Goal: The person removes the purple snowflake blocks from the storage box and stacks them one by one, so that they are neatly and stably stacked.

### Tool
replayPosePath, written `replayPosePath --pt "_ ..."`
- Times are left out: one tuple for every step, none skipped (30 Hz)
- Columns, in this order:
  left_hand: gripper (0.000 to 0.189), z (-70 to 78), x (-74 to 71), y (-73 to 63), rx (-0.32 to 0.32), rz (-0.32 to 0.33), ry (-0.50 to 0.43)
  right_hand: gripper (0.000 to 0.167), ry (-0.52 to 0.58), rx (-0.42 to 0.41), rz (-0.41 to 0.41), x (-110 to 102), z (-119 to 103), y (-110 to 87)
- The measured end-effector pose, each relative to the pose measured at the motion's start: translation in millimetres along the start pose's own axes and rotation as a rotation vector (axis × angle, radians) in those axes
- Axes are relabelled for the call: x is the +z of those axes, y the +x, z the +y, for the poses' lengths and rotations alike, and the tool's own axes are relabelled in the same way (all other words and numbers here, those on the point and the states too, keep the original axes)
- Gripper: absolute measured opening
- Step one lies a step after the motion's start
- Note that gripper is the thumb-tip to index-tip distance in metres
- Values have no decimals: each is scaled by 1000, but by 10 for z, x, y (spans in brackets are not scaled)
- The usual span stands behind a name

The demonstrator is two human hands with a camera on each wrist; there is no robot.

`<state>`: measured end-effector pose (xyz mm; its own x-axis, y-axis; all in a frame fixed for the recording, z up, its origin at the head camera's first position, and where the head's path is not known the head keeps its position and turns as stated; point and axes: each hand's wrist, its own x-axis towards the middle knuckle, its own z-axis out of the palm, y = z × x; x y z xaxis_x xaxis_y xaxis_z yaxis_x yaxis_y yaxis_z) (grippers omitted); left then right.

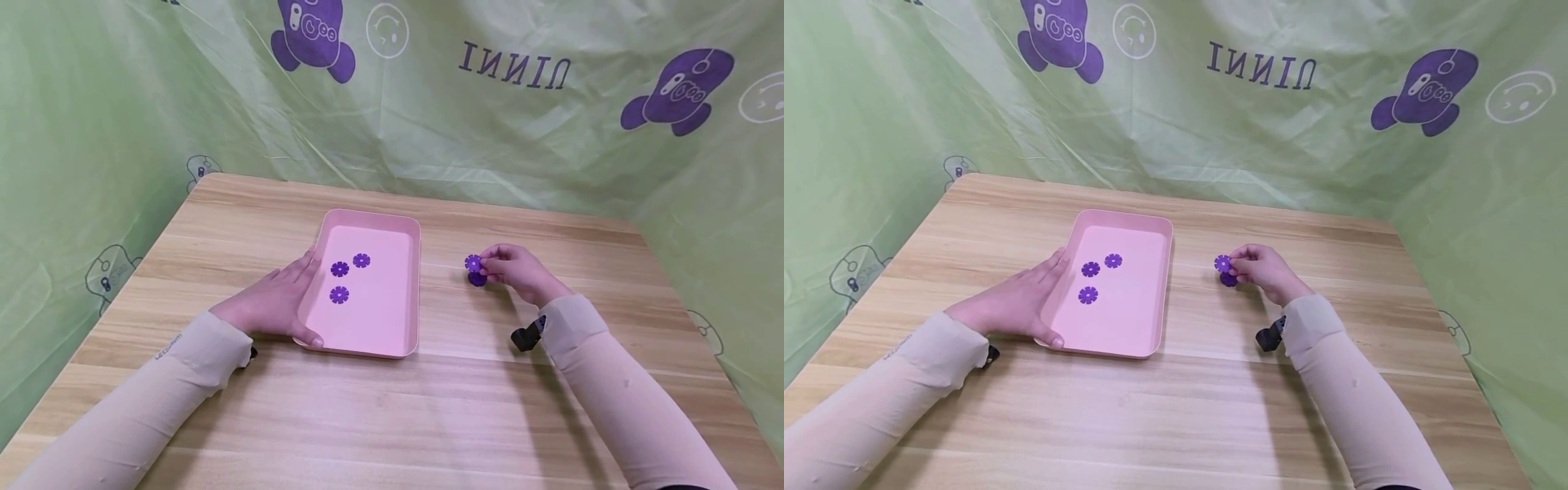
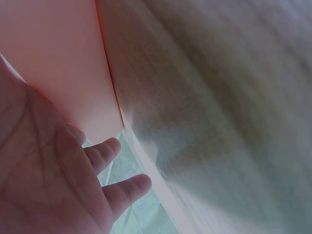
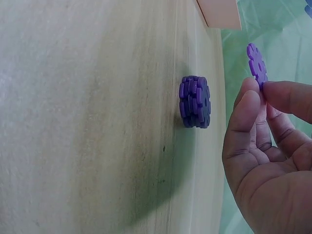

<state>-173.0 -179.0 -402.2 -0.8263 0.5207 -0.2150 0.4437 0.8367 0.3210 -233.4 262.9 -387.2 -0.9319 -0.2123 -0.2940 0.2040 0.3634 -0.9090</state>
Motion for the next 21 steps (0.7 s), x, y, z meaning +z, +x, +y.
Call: replayPosePath --pt "151 0 0 -2 0 -1 -1 19 5 -1 1 -2 4 1" --pt "151 0 0 -3 -1 -1 -3 18 10 -2 2 -3 7 2" --pt "151 0 0 -4 -1 -1 -7 17 15 -3 4 -4 7 2" --pt "151 1 0 -5 -1 -2 -10 17 18 -4 5 -5 6 2" --pt "151 1 0 -6 -1 -1 -11 17 19 -8 3 -5 2 0" --pt "151 0 1 -7 -1 -3 -12 18 20 -11 2 -6 -2 -2" --pt "151 1 1 -7 -1 -2 -13 18 23 -9 5 -7 -5 -2" --pt "151 1 1 -8 -1 -2 -14 17 25 -9 7 -7 -10 -5" --pt "151 1 1 -8 0 -1 -16 17 27 -9 7 -8 -13 -8" --pt "152 1 1 -7 2 0 -14 17 30 -8 7 -9 -15 -10" --pt "152 0 1 -7 4 2 -13 17 30 -9 5 -9 -18 -14" --pt "152 -2 1 -6 6 3 -10 17 32 -8 6 -9 -19 -15" --pt "152 -3 2 -5 8 4 -9 17 35 -7 6 -10 -19 -19" --pt "152 -4 1 -5 10 4 -8 17 37 -6 6 -10 -19 -21" --pt "152 -6 1 -4 12 5 -5 17 38 -4 6 -11 -17 -23" --pt "152 -10 2 -4 13 6 -2 17 38 -2 5 -9 -14 -23" --pt "152 -11 2 -4 13 6 -2 18 35 1 4 -10 -11 -24" --pt "152 -12 2 -5 14 7 -1 18 35 6 4 -10 -8 -23" --pt "152 -13 1 -5 14 6 -2 19 34 11 4 -10 -5 -22" --pt "152 -13 1 -6 14 6 0 19 32 16 6 -9 -2 -18" --pt "152 -13 0 -7 14 6 2 19 29 17 3 -8 0 -17"
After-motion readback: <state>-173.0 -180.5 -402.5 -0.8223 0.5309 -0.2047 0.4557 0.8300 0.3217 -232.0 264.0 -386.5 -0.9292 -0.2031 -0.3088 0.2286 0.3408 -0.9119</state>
